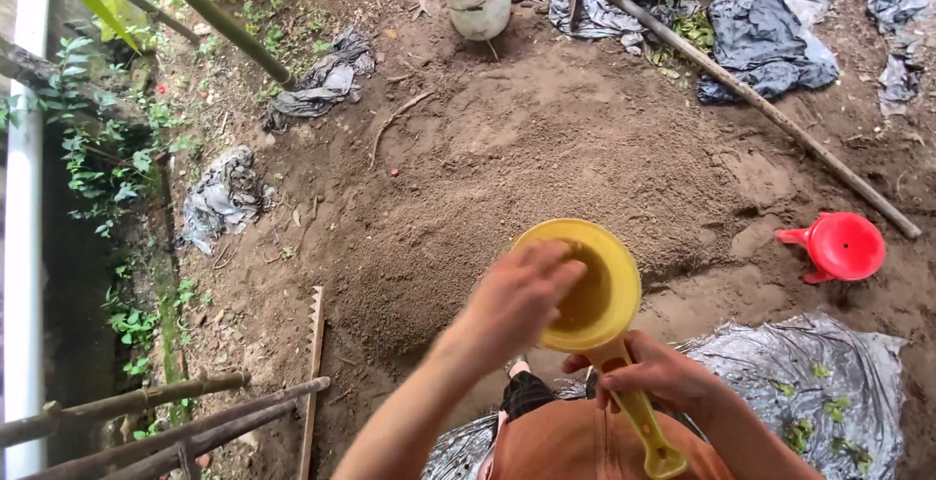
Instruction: Sprinkling water from a small yellow bowl onto a mound of soil using hand flicking motions.
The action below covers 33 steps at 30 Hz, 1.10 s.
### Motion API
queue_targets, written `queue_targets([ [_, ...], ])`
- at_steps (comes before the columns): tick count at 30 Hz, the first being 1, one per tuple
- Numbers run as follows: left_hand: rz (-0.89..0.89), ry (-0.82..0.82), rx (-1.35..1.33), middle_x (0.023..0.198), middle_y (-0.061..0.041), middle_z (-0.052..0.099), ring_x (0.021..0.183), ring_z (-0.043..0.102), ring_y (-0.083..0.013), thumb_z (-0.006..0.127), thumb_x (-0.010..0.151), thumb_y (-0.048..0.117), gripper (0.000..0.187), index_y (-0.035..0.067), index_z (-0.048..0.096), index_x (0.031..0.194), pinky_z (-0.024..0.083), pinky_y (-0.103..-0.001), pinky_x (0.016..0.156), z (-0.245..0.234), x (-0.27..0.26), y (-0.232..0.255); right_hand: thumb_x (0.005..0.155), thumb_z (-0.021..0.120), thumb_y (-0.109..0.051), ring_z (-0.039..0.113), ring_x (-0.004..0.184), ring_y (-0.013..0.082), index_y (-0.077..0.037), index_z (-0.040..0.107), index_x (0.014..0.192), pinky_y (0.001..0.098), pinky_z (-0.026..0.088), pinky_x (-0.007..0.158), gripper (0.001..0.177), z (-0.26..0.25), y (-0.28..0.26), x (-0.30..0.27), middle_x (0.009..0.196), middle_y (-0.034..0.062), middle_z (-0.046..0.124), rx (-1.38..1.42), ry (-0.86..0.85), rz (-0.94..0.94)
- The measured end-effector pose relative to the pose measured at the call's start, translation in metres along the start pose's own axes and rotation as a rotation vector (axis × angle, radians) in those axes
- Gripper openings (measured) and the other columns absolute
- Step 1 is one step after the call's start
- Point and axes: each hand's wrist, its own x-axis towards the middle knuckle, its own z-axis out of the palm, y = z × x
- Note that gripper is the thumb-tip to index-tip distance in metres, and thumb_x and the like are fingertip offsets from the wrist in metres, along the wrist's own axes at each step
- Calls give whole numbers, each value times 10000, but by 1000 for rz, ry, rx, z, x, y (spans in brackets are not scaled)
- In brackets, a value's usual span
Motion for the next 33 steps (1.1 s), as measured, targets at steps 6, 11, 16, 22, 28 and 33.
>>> queue_targets([
  [6,0,392,-477,968,-112,812,884,791,-167,750,913,34,62,51,766,970,686,-193,829,-33,-81,-101,716,849,-172,756,697,278,150,540,1237,335,626,583,686,-12,-1,-13,1161,279,693,120,-45,-111],
  [11,-703,580,-717,1462,-93,661,1396,583,-245,663,953,75,226,214,729,1118,609,-289,1035,-17,-130,-174,640,866,-190,746,669,285,144,614,1209,405,632,582,706,-27,-1,-23,1151,275,757,35,113,-85],
  [16,-1192,33,188,1658,-176,304,1544,194,-386,697,895,352,559,187,548,1408,201,-624,1238,-2,-99,-147,664,856,-193,745,677,283,122,630,1223,407,624,600,680,-40,2,-21,1173,251,754,44,92,-92],
  [22,-123,486,18,1161,-77,610,1159,573,-226,758,902,42,52,91,774,908,499,-352,1145,21,23,-17,660,855,-181,739,670,271,144,622,1207,394,620,620,678,-41,-3,-23,1169,259,758,52,92,-84],
  [28,-146,-250,126,963,-53,708,822,644,-199,644,1019,170,134,94,751,992,562,-353,763,80,120,31,681,829,-156,731,680,255,146,620,1198,367,598,608,633,-52,3,-23,1201,293,745,43,56,-61],
  [33,-184,-339,-45,818,-32,755,678,703,-164,697,946,41,105,74,776,885,647,-345,672,104,128,28,666,831,-109,737,698,293,159,585,1215,384,591,583,659,-55,2,-27,1234,332,731,73,73,-33],
])
